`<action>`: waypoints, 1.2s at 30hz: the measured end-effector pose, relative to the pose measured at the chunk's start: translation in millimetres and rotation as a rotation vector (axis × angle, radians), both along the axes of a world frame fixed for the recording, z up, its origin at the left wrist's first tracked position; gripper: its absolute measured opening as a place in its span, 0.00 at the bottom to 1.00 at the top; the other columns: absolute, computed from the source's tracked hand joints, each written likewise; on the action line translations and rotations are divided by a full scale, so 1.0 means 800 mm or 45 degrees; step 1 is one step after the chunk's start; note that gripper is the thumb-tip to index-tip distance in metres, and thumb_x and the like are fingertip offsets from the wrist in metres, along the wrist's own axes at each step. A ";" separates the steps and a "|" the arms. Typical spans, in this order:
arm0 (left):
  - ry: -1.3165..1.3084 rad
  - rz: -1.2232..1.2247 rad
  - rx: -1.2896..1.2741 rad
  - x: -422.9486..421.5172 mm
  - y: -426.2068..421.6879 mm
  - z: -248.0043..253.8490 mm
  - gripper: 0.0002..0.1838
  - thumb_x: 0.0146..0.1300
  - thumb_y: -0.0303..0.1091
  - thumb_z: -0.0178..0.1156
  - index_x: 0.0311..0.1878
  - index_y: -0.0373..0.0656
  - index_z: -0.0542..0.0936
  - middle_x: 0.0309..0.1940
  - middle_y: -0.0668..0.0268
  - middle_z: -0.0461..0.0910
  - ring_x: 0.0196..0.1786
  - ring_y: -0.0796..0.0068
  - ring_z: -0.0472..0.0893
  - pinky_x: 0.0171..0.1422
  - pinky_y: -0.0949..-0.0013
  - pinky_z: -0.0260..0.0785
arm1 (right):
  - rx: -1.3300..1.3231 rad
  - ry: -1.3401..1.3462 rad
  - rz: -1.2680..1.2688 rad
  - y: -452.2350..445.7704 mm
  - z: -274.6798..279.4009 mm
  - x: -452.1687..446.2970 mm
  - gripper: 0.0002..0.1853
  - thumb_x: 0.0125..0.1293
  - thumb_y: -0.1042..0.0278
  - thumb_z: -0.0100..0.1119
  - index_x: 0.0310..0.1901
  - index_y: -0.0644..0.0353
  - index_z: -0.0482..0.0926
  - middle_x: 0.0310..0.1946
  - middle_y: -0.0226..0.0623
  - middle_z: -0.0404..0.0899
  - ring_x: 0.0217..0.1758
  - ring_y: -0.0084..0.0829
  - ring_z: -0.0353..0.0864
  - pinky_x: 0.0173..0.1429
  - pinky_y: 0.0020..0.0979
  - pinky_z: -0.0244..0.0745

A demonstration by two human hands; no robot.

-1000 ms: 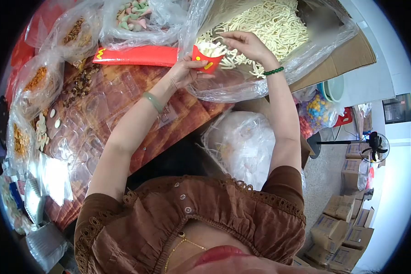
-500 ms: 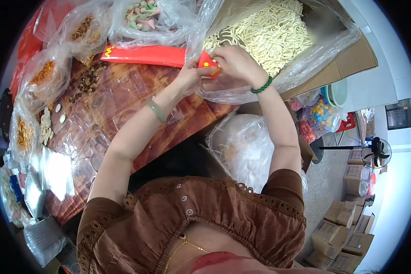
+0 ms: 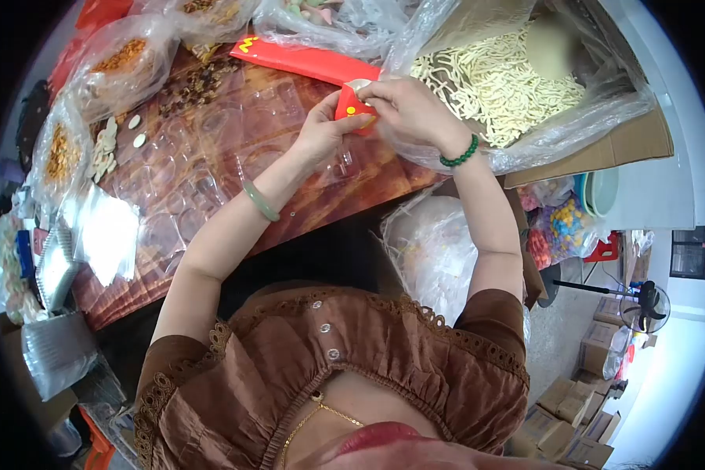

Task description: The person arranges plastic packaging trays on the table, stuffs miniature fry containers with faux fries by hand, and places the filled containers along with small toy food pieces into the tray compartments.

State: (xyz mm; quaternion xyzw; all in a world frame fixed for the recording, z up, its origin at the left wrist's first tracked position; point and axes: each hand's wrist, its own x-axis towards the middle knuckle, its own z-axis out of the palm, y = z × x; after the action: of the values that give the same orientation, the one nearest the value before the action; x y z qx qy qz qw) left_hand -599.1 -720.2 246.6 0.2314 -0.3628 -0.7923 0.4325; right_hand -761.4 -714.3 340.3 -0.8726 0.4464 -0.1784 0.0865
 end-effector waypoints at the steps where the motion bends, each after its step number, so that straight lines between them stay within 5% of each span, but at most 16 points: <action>1: -0.047 0.048 -0.015 0.011 0.000 -0.001 0.23 0.59 0.25 0.62 0.57 0.41 0.68 0.48 0.65 0.76 0.46 0.74 0.80 0.43 0.68 0.79 | 0.003 -0.004 0.020 -0.003 -0.002 0.008 0.10 0.59 0.68 0.59 0.41 0.59 0.79 0.33 0.44 0.80 0.36 0.39 0.79 0.43 0.36 0.73; 3: -0.044 0.080 -0.038 0.031 0.002 -0.003 0.22 0.59 0.25 0.62 0.57 0.41 0.69 0.47 0.65 0.76 0.45 0.75 0.80 0.43 0.68 0.79 | 0.238 -0.309 0.118 -0.009 -0.004 0.026 0.09 0.56 0.65 0.59 0.36 0.58 0.80 0.27 0.45 0.78 0.33 0.44 0.78 0.40 0.38 0.73; 5: -0.039 0.112 -0.058 0.051 0.005 -0.004 0.22 0.60 0.25 0.62 0.57 0.41 0.69 0.47 0.66 0.77 0.44 0.76 0.80 0.42 0.68 0.80 | 0.246 -0.213 0.138 -0.018 -0.004 0.046 0.09 0.56 0.65 0.60 0.35 0.59 0.81 0.28 0.44 0.79 0.34 0.43 0.79 0.40 0.36 0.72; 7: -0.073 0.172 0.001 0.071 0.008 0.010 0.21 0.60 0.25 0.61 0.56 0.40 0.69 0.46 0.66 0.77 0.44 0.76 0.80 0.44 0.68 0.79 | -0.032 -0.281 0.203 -0.033 -0.014 0.066 0.09 0.57 0.64 0.61 0.34 0.59 0.81 0.27 0.40 0.80 0.35 0.41 0.78 0.41 0.35 0.72; 13: 0.038 0.313 -0.085 0.136 -0.006 -0.005 0.23 0.60 0.24 0.61 0.58 0.40 0.68 0.48 0.65 0.76 0.47 0.74 0.79 0.49 0.69 0.78 | -0.140 -0.102 0.311 -0.052 -0.021 0.136 0.07 0.56 0.65 0.61 0.34 0.58 0.81 0.28 0.37 0.81 0.36 0.39 0.78 0.41 0.34 0.72; 15: 0.072 0.361 -0.087 0.158 -0.010 -0.003 0.24 0.60 0.24 0.61 0.59 0.40 0.67 0.49 0.64 0.76 0.48 0.73 0.79 0.50 0.68 0.78 | 0.045 -0.423 0.300 -0.066 -0.018 0.154 0.07 0.59 0.66 0.63 0.37 0.59 0.82 0.27 0.33 0.80 0.29 0.22 0.74 0.34 0.27 0.69; 18: 0.109 0.415 -0.055 0.185 -0.007 0.010 0.27 0.58 0.23 0.62 0.61 0.40 0.67 0.52 0.63 0.76 0.51 0.72 0.78 0.53 0.66 0.77 | -0.006 -0.706 0.084 -0.076 -0.006 0.169 0.09 0.60 0.66 0.63 0.38 0.61 0.82 0.29 0.29 0.81 0.28 0.17 0.72 0.34 0.23 0.69; 19: 0.098 0.405 -0.072 0.191 -0.006 0.010 0.27 0.58 0.23 0.62 0.61 0.40 0.67 0.52 0.63 0.76 0.52 0.72 0.78 0.53 0.66 0.76 | 0.248 -0.779 0.071 -0.078 -0.004 0.171 0.10 0.60 0.67 0.63 0.40 0.63 0.82 0.31 0.27 0.82 0.31 0.16 0.73 0.36 0.23 0.70; 27: 0.150 0.436 -0.096 0.212 0.002 0.000 0.25 0.58 0.22 0.62 0.60 0.39 0.67 0.52 0.64 0.75 0.53 0.73 0.77 0.56 0.68 0.74 | -0.077 -0.481 0.225 -0.065 -0.007 0.198 0.08 0.59 0.70 0.63 0.38 0.63 0.82 0.30 0.32 0.82 0.32 0.19 0.77 0.38 0.22 0.72; 29: 0.119 0.432 -0.035 0.218 0.005 0.003 0.25 0.58 0.22 0.62 0.59 0.38 0.68 0.52 0.64 0.75 0.53 0.74 0.77 0.58 0.68 0.72 | 0.203 -0.556 0.122 -0.066 -0.011 0.195 0.08 0.59 0.70 0.63 0.39 0.64 0.81 0.29 0.32 0.82 0.30 0.18 0.77 0.36 0.22 0.72; 36: 0.051 0.490 -0.078 0.222 0.010 -0.002 0.25 0.58 0.22 0.62 0.59 0.38 0.68 0.52 0.64 0.76 0.53 0.75 0.76 0.57 0.70 0.72 | 0.305 -0.520 0.114 -0.074 -0.017 0.197 0.10 0.56 0.69 0.64 0.37 0.65 0.80 0.26 0.36 0.82 0.28 0.24 0.80 0.34 0.25 0.74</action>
State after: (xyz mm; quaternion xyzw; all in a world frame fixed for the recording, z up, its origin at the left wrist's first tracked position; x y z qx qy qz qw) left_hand -421.5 -712.4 244.8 0.2673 -0.3270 -0.6882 0.5899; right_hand -604.0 -773.7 326.4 -0.8208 0.3985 -0.2930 0.2855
